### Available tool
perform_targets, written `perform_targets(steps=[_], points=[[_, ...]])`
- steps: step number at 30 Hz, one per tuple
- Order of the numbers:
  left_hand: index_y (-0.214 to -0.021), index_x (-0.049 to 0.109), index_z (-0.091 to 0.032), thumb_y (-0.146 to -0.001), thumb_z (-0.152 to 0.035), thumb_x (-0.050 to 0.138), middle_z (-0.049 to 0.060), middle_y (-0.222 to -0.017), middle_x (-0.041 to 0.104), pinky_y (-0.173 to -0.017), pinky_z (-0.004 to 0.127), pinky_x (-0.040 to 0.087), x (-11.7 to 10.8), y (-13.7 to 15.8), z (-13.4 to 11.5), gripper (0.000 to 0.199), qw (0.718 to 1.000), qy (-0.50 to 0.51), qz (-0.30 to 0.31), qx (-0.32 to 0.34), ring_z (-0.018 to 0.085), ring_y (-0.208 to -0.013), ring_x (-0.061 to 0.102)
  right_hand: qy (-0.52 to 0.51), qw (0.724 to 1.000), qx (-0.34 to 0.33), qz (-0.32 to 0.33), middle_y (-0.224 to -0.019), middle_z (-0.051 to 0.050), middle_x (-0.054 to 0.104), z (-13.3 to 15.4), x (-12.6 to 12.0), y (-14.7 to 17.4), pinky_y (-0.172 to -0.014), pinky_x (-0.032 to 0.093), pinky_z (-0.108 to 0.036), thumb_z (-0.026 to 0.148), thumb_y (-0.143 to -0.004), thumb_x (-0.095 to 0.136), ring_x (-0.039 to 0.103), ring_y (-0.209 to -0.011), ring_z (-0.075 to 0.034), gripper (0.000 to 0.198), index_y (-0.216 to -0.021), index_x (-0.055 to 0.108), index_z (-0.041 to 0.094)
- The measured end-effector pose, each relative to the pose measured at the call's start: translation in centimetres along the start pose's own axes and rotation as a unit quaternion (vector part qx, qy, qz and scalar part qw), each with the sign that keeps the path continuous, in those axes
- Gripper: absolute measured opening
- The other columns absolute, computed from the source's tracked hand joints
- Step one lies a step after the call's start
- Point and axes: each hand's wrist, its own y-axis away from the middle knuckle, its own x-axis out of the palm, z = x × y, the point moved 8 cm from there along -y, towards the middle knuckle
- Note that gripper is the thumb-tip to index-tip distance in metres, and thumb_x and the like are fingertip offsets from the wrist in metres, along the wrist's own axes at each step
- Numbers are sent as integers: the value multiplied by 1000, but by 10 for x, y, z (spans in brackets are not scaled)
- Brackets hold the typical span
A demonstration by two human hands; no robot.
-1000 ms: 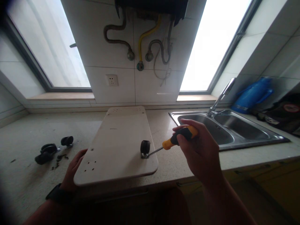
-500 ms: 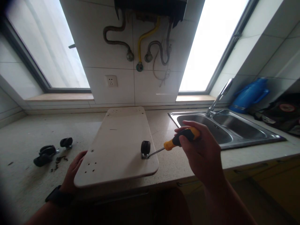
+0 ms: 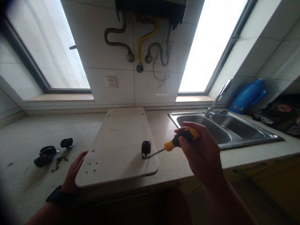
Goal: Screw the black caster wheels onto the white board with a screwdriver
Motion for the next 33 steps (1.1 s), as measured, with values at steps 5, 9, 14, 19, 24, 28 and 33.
perform_targets(steps=[5,9,14,19,24,28,33], points=[[-104,67,-19,-89,-59,51,9,-99,75,-75,41,58,0,0,2,46,1000,10,-9,-3,30,-90,70,-8,999,-25,31,-106,-4,73,5,9,-1,-83,62,-31,22,-88,72,70,-97,-18,38,-125,62,27],[-106,67,-18,-89,-63,51,9,-101,75,-72,40,57,1,0,5,50,1000,12,1,-15,30,-86,70,29,996,-36,71,-108,-4,71,12,23,-9,-77,63,-32,23,-89,71,70,-95,-19,43,-130,59,30],[-107,67,-17,-90,-66,49,10,-100,75,-72,40,58,1,1,2,54,1000,8,7,-9,31,-88,71,89,982,-66,154,-111,-5,70,25,47,-23,-81,62,-39,29,-93,67,69,-99,-22,47,-138,55,30],[-108,66,-18,-89,-65,51,9,-99,75,-70,39,58,2,2,6,52,1000,25,8,-12,30,-86,71,137,951,-123,247,-139,-11,62,44,68,-29,-101,53,-47,22,-100,48,62,-121,-24,58,-157,36,27],[-108,67,-20,-90,-64,50,8,-102,75,-72,39,58,1,2,10,50,1000,23,11,-9,29,-88,70,142,940,-145,274,-134,-8,64,53,74,-32,-94,55,-39,25,-99,56,65,-113,-20,53,-151,45,29],[-107,67,-21,-90,-63,50,7,-99,75,-71,38,58,1,0,12,48,1000,22,15,-9,30,-89,70,138,941,-158,266,-119,-6,65,56,75,-31,-83,57,-33,28,-97,63,66,-95,-16,48,-144,52,26],[-109,67,-21,-90,-63,50,8,-105,75,-78,41,58,2,1,11,49,1000,15,18,-7,32,-93,70,179,938,-181,235,-118,-9,63,61,68,-28,-83,57,-34,26,-97,60,65,-95,-18,44,-141,54,21]])
